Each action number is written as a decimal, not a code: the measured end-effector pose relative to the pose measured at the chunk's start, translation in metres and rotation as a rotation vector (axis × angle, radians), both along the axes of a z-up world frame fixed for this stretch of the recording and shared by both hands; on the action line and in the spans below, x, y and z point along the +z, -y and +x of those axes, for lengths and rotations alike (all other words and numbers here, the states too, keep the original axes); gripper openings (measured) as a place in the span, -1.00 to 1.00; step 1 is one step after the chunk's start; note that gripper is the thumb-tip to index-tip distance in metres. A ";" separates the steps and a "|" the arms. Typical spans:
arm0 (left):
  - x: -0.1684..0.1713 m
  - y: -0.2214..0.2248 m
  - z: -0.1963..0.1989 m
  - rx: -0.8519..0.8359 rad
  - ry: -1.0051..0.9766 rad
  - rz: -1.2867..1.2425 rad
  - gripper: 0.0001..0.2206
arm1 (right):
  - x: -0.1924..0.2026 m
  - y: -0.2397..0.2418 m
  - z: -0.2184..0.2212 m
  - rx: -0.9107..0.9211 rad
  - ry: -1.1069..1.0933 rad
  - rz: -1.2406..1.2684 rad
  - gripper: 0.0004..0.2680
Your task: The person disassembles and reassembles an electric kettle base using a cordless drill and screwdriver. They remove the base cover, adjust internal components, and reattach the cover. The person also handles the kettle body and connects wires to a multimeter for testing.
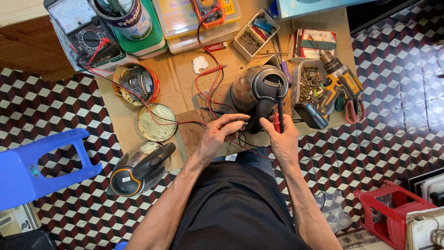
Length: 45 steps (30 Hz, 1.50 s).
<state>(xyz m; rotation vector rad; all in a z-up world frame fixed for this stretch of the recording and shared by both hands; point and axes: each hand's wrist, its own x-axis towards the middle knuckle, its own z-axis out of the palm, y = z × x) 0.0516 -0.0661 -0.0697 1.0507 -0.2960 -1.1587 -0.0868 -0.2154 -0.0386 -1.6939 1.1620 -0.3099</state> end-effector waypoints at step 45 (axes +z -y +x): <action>-0.007 0.002 0.002 0.135 -0.142 0.019 -0.80 | 0.024 -0.012 -0.028 0.122 0.137 0.406 -0.77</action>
